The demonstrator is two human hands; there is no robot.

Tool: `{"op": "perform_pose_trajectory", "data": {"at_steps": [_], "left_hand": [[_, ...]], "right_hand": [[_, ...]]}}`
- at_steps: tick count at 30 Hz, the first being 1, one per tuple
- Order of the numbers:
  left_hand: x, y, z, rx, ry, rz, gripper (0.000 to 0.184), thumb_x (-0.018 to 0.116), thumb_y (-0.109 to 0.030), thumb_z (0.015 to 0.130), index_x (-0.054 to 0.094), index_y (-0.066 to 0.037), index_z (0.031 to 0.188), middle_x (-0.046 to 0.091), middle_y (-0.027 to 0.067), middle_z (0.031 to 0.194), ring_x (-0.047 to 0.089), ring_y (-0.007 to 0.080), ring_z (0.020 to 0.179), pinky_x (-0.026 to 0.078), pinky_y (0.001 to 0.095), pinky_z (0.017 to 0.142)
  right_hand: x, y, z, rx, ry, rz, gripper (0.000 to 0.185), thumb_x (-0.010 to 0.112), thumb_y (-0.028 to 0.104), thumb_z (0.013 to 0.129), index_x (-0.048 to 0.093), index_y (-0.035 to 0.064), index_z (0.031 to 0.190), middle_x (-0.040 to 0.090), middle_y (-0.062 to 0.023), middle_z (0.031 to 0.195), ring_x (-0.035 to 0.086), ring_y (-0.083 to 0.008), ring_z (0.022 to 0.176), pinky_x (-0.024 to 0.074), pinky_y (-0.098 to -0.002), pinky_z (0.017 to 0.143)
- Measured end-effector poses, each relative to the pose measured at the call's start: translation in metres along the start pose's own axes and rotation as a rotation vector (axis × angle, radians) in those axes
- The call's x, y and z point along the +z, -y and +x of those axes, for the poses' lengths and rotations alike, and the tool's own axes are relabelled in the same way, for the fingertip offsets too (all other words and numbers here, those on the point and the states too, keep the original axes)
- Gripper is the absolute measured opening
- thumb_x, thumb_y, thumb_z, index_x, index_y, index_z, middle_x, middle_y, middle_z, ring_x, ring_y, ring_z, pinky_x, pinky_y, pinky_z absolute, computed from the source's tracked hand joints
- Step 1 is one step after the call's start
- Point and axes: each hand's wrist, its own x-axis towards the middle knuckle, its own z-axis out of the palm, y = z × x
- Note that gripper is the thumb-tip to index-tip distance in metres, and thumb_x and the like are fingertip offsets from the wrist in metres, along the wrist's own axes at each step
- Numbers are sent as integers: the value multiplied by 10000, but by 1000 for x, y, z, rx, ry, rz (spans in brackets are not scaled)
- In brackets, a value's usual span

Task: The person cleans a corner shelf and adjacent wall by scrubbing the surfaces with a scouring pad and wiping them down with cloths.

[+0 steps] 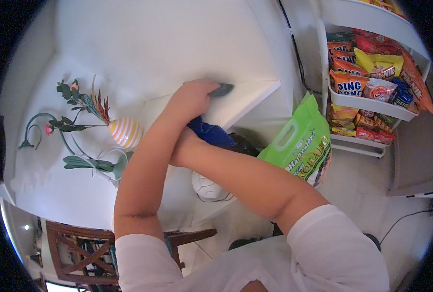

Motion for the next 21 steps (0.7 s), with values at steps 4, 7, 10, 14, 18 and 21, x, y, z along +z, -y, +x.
{"op": "perform_pose_trajectory", "data": {"at_steps": [4,7,10,14,18,21], "left_hand": [[10,20,-2,-44,-36,-47,404,492,-20,729,634,-87,1101,600,142,1142,560,324,1048,438,388,928],[12,51,-15,-215,-24,18,412,481,-12,737,636,-90,1111,613,150,1110,568,330,1039,440,387,927],[13,62,-14,-257,7,84,355,464,-30,789,649,-101,1084,611,134,1126,570,295,1051,457,384,885],[1,3,0,-72,74,75,371,479,-51,749,648,-73,1079,634,171,1048,597,333,971,459,406,882],[2,-50,6,150,-74,-69,362,455,-26,758,622,-27,1079,611,147,1107,578,314,1017,452,388,902],[11,-34,0,141,-188,-128,275,450,-29,785,648,-28,976,628,128,1020,597,296,969,474,390,854]], "right_hand": [[-11,3,3,52,103,8,312,463,242,859,584,70,1089,589,-129,1107,481,-265,1143,333,-399,992],[-4,1,-5,-60,13,-349,318,464,232,851,593,62,1087,594,-138,1091,486,-289,1130,342,-454,968],[-14,4,-1,-52,242,-382,350,468,225,839,577,61,1128,586,-140,1117,500,-308,1087,354,-489,928],[-2,-2,4,-70,46,-228,360,490,289,827,564,86,1115,568,-118,1109,502,-296,1055,370,-476,893],[-6,-2,-3,-59,92,-249,360,523,381,802,562,102,1027,552,-102,1019,508,-298,1018,380,-488,883],[-2,-2,1,-77,48,-177,365,518,362,808,561,94,1052,561,-105,1026,504,-296,1034,369,-495,904]]}}
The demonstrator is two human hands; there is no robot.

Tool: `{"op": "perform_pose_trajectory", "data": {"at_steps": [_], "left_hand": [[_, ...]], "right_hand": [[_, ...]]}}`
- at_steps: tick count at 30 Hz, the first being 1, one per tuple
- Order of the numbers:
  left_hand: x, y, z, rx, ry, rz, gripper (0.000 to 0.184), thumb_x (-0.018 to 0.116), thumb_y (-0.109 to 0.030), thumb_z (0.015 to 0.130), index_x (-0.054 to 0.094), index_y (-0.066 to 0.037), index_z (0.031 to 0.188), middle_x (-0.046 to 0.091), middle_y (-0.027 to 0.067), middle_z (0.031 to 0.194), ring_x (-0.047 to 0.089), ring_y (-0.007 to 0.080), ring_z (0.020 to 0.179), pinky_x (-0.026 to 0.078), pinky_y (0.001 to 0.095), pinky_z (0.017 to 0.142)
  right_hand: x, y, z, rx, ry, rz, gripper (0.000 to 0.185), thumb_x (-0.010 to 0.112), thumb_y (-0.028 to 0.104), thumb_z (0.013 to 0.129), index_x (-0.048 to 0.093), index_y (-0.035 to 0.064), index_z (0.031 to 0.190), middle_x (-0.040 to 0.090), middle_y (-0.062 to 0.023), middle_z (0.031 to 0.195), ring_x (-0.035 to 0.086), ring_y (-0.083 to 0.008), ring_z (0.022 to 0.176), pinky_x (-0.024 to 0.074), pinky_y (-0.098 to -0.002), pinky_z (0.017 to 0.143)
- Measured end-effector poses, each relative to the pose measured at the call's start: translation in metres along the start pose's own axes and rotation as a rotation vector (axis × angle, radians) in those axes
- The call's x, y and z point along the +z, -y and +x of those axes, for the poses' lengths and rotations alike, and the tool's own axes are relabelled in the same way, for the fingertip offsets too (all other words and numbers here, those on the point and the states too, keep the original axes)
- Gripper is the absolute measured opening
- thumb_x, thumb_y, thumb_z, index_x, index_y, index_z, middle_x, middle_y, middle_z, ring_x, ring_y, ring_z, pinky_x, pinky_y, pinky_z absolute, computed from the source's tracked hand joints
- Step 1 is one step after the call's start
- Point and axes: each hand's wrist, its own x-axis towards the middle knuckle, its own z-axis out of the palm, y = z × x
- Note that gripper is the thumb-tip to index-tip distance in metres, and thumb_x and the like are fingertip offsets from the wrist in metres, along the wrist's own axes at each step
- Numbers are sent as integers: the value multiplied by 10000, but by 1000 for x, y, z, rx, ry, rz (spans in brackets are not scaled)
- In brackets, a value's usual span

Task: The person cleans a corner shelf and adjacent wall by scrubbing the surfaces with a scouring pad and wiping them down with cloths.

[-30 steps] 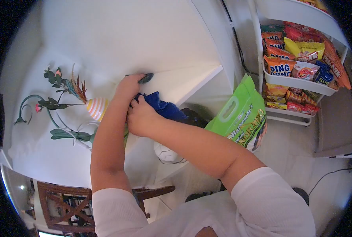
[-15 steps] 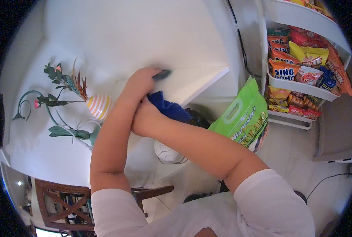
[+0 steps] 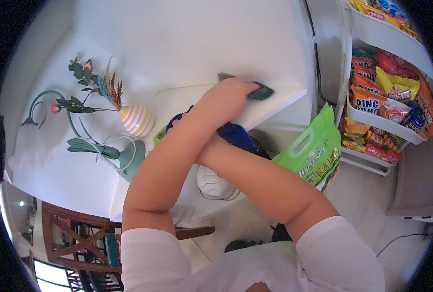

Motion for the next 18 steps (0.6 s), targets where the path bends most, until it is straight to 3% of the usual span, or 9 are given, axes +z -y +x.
{"op": "perform_pose_trajectory", "data": {"at_steps": [2,5,6,12,18], "left_hand": [[-1,31,-12,-102,57,98,304,450,-23,784,646,-40,1016,627,124,1037,591,297,987,466,387,873],[-12,81,-27,-238,184,142,428,454,-4,734,610,-54,1130,588,133,1177,554,307,1074,424,379,951],[-13,94,-32,-275,172,124,429,454,-6,735,609,-56,1132,589,129,1177,552,305,1077,422,379,954],[-9,153,-64,-383,67,139,410,462,-22,744,612,-57,1124,594,124,1167,553,302,1080,425,386,953],[-13,198,-78,-715,290,405,353,431,-60,798,632,-68,1087,600,150,1129,554,299,1077,437,400,935]], "right_hand": [[13,-3,4,-31,-87,115,377,504,332,821,558,80,1096,570,-110,1059,495,-295,1063,357,-492,926],[15,-5,-5,-63,-75,-165,394,478,273,840,543,50,1159,574,-116,1112,480,-305,1105,337,-480,959],[-10,4,-2,-4,191,-187,396,481,233,845,534,32,1182,562,-123,1154,469,-321,1128,326,-468,980],[-8,5,-3,43,107,-59,355,523,227,847,545,45,1151,536,-121,1157,453,-320,1150,331,-462,976],[-4,4,-3,33,60,-30,336,531,235,855,546,44,1131,527,-112,1143,456,-317,1147,345,-477,967]]}}
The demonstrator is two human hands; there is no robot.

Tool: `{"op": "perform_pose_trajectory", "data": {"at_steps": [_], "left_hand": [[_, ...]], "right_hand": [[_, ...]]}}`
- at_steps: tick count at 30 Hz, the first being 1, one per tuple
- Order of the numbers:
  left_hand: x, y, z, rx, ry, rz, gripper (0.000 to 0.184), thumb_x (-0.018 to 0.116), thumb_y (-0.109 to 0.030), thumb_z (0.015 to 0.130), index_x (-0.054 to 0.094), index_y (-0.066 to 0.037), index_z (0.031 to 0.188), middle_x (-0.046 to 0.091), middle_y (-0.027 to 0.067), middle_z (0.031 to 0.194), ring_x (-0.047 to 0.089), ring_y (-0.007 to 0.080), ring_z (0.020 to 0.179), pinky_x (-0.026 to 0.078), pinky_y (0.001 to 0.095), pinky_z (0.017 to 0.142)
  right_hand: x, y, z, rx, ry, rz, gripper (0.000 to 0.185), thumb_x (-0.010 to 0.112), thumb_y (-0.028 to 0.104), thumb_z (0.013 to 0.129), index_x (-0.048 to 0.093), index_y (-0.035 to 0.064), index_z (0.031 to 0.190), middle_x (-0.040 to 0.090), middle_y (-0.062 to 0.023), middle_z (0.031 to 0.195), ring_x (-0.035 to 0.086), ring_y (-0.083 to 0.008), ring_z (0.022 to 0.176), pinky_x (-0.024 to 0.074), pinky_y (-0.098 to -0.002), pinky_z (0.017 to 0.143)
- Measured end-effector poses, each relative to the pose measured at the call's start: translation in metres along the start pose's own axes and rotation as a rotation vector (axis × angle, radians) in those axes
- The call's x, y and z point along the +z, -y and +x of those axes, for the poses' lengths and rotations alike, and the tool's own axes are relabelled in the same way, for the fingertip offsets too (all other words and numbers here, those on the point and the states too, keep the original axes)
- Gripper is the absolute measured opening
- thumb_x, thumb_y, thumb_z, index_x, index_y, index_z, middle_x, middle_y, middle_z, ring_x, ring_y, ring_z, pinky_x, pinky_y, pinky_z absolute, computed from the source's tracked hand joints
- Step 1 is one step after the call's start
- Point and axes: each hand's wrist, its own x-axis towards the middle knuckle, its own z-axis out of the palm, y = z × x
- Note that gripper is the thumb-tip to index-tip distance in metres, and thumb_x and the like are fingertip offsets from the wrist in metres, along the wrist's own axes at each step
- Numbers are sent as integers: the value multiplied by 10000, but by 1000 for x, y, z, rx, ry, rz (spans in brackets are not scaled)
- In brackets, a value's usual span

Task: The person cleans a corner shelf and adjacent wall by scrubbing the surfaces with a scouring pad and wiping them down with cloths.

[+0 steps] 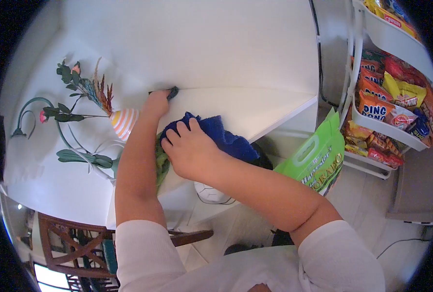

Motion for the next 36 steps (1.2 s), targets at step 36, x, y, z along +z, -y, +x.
{"op": "perform_pose_trajectory", "data": {"at_steps": [36], "left_hand": [[49,34,48,-387,40,-252,512,385,-260,851,416,-46,1315,528,242,1233,501,389,1155,351,501,989]], "right_hand": [[-5,0,0,-44,55,-17,392,495,265,884,525,9,1179,516,-144,1171,442,-335,1160,319,-493,988]]}}
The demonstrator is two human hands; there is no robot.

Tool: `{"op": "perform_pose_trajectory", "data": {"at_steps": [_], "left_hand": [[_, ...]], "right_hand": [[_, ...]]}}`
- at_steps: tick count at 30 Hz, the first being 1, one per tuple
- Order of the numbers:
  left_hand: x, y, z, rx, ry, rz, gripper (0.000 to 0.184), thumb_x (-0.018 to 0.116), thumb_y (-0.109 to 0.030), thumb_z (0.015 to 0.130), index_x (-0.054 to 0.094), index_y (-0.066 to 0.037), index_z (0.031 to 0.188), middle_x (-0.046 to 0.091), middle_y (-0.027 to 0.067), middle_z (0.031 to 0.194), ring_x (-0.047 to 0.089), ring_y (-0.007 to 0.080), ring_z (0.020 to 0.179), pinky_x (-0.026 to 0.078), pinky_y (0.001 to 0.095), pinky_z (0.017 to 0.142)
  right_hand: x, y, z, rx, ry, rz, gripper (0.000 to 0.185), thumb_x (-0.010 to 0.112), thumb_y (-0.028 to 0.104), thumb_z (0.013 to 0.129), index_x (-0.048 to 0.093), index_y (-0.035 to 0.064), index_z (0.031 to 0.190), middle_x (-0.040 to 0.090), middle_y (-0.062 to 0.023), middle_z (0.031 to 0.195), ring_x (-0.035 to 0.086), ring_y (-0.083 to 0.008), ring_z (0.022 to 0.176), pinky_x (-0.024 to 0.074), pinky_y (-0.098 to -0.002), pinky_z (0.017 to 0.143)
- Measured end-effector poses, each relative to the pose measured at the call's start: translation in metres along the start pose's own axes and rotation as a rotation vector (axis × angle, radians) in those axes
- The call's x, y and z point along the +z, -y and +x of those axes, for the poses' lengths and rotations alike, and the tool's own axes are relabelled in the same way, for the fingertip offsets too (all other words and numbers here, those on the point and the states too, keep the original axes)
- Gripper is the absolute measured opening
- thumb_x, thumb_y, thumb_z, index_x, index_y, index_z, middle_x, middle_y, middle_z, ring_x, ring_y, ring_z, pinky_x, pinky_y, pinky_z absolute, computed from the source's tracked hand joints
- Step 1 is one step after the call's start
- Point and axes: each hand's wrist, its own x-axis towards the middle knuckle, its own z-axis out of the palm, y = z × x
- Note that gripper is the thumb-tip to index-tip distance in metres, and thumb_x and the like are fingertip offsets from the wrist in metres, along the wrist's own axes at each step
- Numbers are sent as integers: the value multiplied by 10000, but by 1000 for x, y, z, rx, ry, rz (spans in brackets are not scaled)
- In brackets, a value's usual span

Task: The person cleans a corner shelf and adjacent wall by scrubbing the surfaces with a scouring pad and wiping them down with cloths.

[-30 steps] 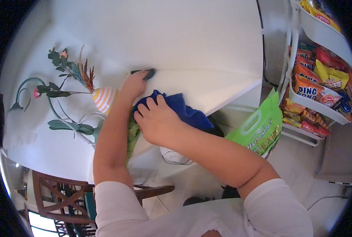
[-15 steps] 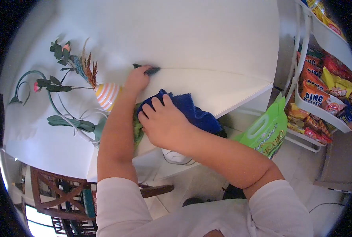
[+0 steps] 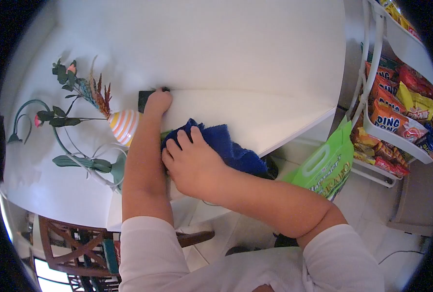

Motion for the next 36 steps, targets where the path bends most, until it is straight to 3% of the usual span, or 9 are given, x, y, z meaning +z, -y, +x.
{"op": "perform_pose_trajectory", "data": {"at_steps": [5,10,12,14,20,23,29,32,36], "left_hand": [[15,15,26,-74,21,-43,585,392,-263,843,277,-62,1381,506,236,1274,474,371,1202,282,522,1018],[68,66,100,-47,3,17,586,385,-251,848,256,-63,1388,507,231,1275,470,362,1210,278,516,1024],[59,62,88,-58,-6,-34,561,385,-226,847,274,-56,1371,516,236,1260,484,370,1192,304,501,1014],[1,8,10,-128,-45,-187,520,387,-191,843,319,-41,1336,534,248,1229,506,384,1161,348,484,993],[-30,-32,-46,188,-78,-96,355,394,-150,840,507,1,1140,585,296,1073,570,415,1028,443,465,894],[-47,-70,-90,295,-44,-60,338,398,-148,843,529,14,1109,601,294,1026,586,405,995,453,469,875],[-78,-127,-158,516,187,-65,317,396,-110,836,518,44,1086,598,295,1028,586,400,993,465,463,850],[-69,-128,-163,547,154,-127,314,390,-102,837,518,41,1086,593,296,1041,579,399,1010,465,460,858],[-56,-96,-135,289,95,-175,334,407,-94,831,494,36,1126,578,296,1083,562,404,1044,446,462,900]], "right_hand": [[2,0,0,7,-21,-23,429,481,279,890,506,-13,1204,511,-158,1182,437,-341,1166,312,-497,991],[1,0,1,19,3,-32,442,491,289,884,500,-16,1204,510,-157,1182,433,-338,1167,313,-492,988],[-1,0,1,24,18,-13,432,503,288,876,509,-10,1188,514,-150,1171,437,-331,1157,320,-486,978],[-1,0,2,25,12,-4,422,516,286,867,518,-3,1174,517,-142,1162,441,-324,1148,327,-480,969],[-1,0,4,30,55,25,388,547,269,836,544,13,1128,524,-122,1160,440,-301,1142,335,-471,960],[14,-3,3,-29,-142,-19,314,524,257,814,604,32,1019,569,-120,1024,494,-286,998,351,-468,871],[11,-4,1,-47,-104,-43,351,485,232,823,605,34,1087,585,-145,1142,482,-295,1112,336,-463,931],[18,-5,2,-66,-217,-3,339,497,230,813,608,34,1067,597,-146,1093,499,-296,1080,348,-447,920],[5,-1,0,-21,-70,-62,359,527,253,814,590,27,1085,574,-130,1114,487,-286,1080,351,-441,927]]}}
